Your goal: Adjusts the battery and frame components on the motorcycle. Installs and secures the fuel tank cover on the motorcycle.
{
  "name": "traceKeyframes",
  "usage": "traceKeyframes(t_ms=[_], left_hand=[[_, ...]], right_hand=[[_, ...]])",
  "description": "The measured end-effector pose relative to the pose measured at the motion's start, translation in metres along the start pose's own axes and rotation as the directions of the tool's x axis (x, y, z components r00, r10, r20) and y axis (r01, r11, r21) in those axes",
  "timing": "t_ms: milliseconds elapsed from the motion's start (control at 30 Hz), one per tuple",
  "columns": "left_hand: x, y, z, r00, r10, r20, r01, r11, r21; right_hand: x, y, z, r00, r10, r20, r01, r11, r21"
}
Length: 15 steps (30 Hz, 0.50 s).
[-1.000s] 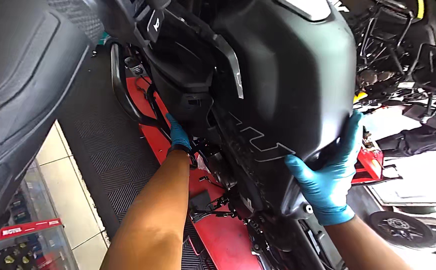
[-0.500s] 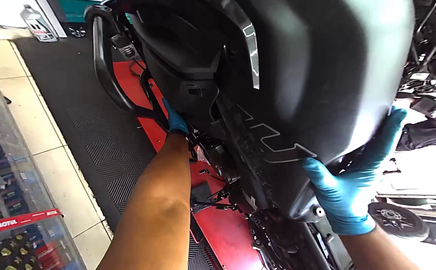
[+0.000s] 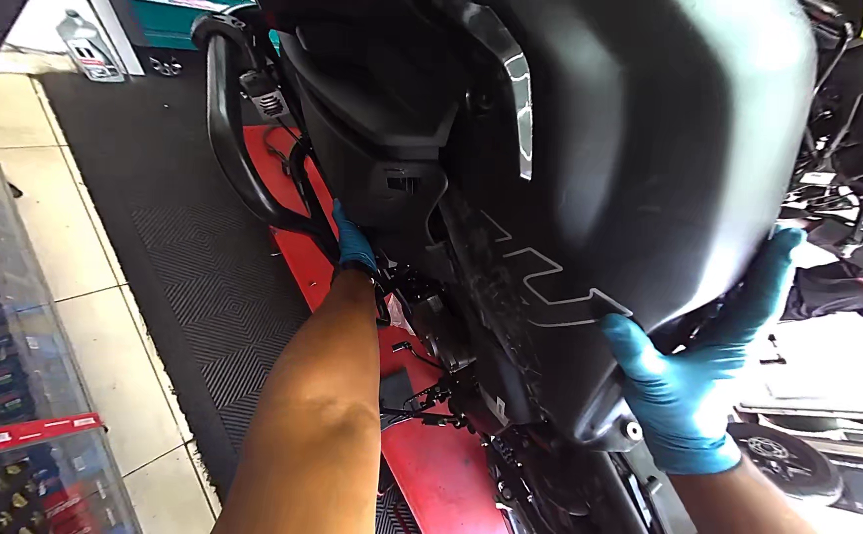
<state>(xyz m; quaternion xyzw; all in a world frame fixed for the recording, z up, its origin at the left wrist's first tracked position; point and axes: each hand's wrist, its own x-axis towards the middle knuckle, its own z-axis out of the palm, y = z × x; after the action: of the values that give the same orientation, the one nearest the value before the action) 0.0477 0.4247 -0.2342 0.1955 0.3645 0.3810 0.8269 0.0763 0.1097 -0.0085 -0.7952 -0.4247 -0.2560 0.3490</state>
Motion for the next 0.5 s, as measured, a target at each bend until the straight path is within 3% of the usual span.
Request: traceKeyframes(t_ms=[100, 267, 333, 367, 400, 433, 467, 500], left_hand=[[0.051, -0.049, -0.021, 0.983, 0.167, 0.076, -0.164, 0.986, -0.045], [0.030, -0.050, -0.018, 0.984, 0.173, 0.041, -0.171, 0.984, -0.052], [-0.009, -0.025, -0.002, 0.997, 0.081, -0.003, -0.081, 0.997, -0.003], [-0.031, 0.004, 0.013, 0.995, -0.082, -0.060, 0.082, 0.997, -0.004], [-0.042, 0.014, 0.018, 0.988, -0.125, -0.088, 0.127, 0.992, 0.014], [-0.043, 0.000, 0.011, 0.995, -0.039, -0.087, 0.047, 0.995, 0.083], [-0.036, -0.040, -0.007, 0.978, 0.205, -0.034, -0.196, 0.965, 0.174], [-0.036, -0.062, -0.022, 0.953, 0.302, 0.024, -0.297, 0.916, 0.271]], right_hand=[[0.000, 0.001, 0.001, 1.000, -0.013, -0.019, 0.012, 1.000, -0.022], [-0.001, -0.001, 0.003, 0.999, -0.026, -0.027, 0.026, 1.000, 0.001], [-0.002, -0.001, 0.000, 1.000, -0.017, -0.024, 0.016, 0.999, -0.031], [-0.001, -0.001, 0.000, 1.000, -0.006, -0.019, 0.005, 0.999, -0.054], [-0.001, -0.001, 0.000, 1.000, 0.005, -0.014, -0.006, 0.998, -0.068], [-0.001, 0.000, 0.000, 1.000, 0.011, -0.008, -0.012, 0.998, -0.067], [-0.002, 0.002, 0.000, 1.000, 0.017, -0.006, -0.017, 0.998, -0.065], [-0.003, 0.003, -0.001, 1.000, 0.023, -0.003, -0.023, 0.997, -0.071]])
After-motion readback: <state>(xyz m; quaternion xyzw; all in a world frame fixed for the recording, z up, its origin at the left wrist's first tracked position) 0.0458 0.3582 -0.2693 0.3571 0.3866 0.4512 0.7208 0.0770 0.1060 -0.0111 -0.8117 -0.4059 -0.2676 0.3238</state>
